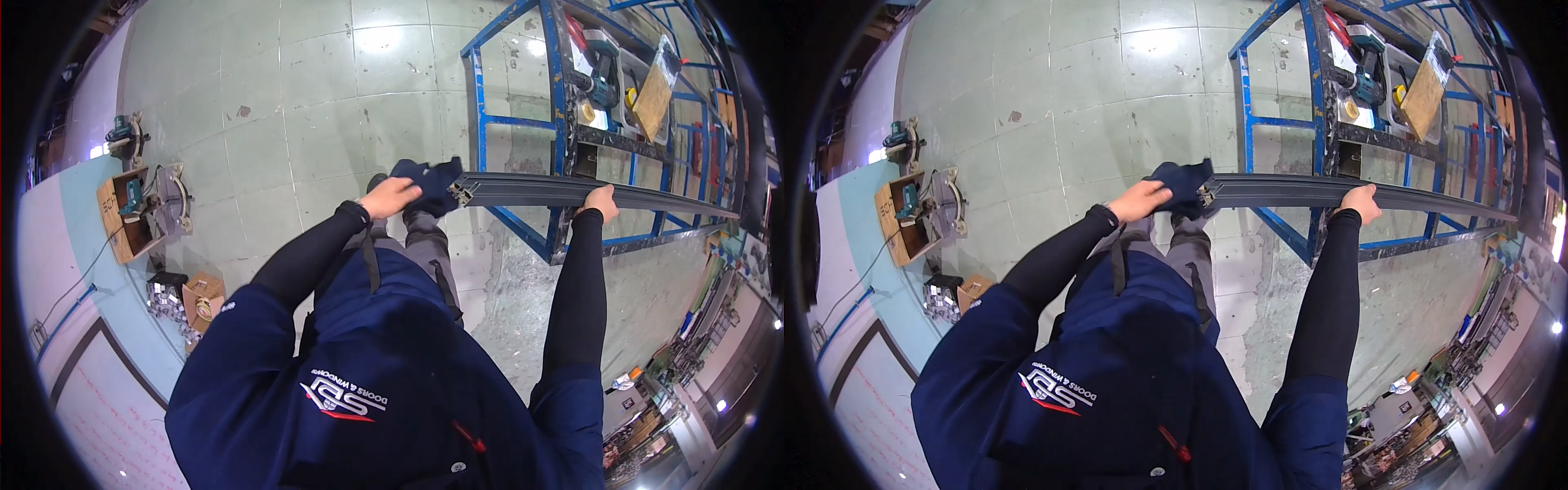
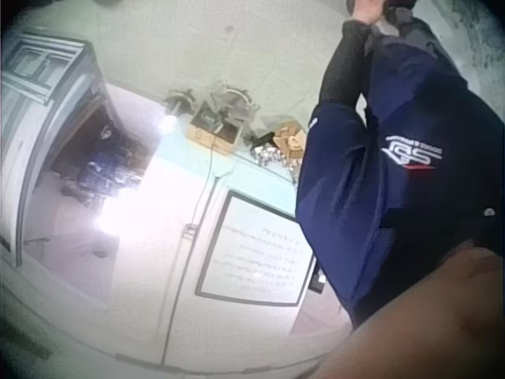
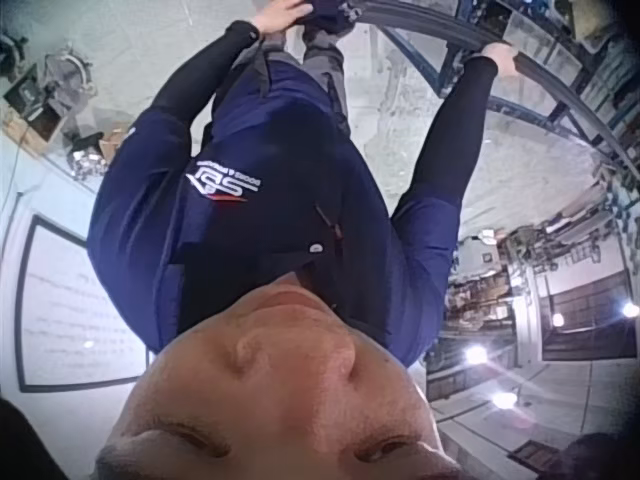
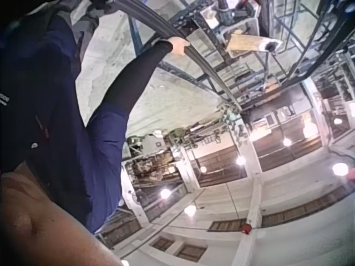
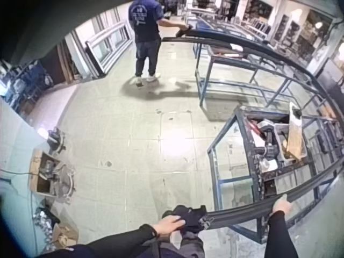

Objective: The person wipes long metal window frames with a dark cloth in a workshop. They handle the frames one at a time, lifting them from a rack, wiping along the length, and placing them back or stacking them on a workbench.

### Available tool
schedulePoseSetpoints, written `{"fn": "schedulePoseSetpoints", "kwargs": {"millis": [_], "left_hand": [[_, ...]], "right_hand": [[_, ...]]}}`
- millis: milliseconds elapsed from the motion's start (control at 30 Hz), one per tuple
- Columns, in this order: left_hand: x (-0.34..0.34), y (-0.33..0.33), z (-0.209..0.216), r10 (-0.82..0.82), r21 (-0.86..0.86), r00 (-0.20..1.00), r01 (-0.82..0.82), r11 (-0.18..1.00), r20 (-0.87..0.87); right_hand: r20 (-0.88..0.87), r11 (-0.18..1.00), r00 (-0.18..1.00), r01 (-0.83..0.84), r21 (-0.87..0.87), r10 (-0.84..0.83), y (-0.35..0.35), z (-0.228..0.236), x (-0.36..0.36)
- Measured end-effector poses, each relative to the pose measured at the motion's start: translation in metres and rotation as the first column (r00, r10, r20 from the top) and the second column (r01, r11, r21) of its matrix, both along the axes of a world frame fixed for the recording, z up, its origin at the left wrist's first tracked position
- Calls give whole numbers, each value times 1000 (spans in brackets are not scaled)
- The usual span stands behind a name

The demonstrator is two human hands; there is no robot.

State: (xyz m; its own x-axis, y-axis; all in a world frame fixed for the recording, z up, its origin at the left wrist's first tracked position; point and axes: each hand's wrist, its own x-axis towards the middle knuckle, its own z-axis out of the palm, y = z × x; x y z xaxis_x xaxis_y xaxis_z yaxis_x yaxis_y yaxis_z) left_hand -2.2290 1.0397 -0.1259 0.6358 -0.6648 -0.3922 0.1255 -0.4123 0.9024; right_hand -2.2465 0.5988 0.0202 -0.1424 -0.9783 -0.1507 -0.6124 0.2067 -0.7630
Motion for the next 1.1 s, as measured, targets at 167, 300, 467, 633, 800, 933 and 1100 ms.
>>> {"fn": "schedulePoseSetpoints", "kwargs": {"millis": [167, 300, 467, 633, 800, 933, 1100], "left_hand": [[43, -55, 35, 271, -124, 786, -401, 908, -555], [44, -98, 33, 71, -147, 825, -184, 972, -561], [21, -67, 33, 26, -189, 783, -183, 965, -622], [10, -23, 29, 62, -53, 886, -97, 994, -460], [22, -50, 38, 213, -49, 598, -391, 919, -772], [22, -66, 40, 26, -170, 564, -291, 941, -825], [41, -68, 37, -59, -133, 767, -34, 991, -639]], "right_hand": [[48, 998, 998, -30, 50, 27, -9, -4, -9], [42, 997, 998, -55, 46, 54, -11, -2, -5], [27, 999, 999, -28, 47, 27, -3, 1, -4], [25, 999, 999, -29, 35, 28, 2, 5, -4], [21, 998, 999, -37, 47, 36, -1, 4, -7], [60, 998, 998, -40, 42, 37, -10, -5, -10], [16, 998, 999, -35, 51, 34, -7, 0, -7]]}}
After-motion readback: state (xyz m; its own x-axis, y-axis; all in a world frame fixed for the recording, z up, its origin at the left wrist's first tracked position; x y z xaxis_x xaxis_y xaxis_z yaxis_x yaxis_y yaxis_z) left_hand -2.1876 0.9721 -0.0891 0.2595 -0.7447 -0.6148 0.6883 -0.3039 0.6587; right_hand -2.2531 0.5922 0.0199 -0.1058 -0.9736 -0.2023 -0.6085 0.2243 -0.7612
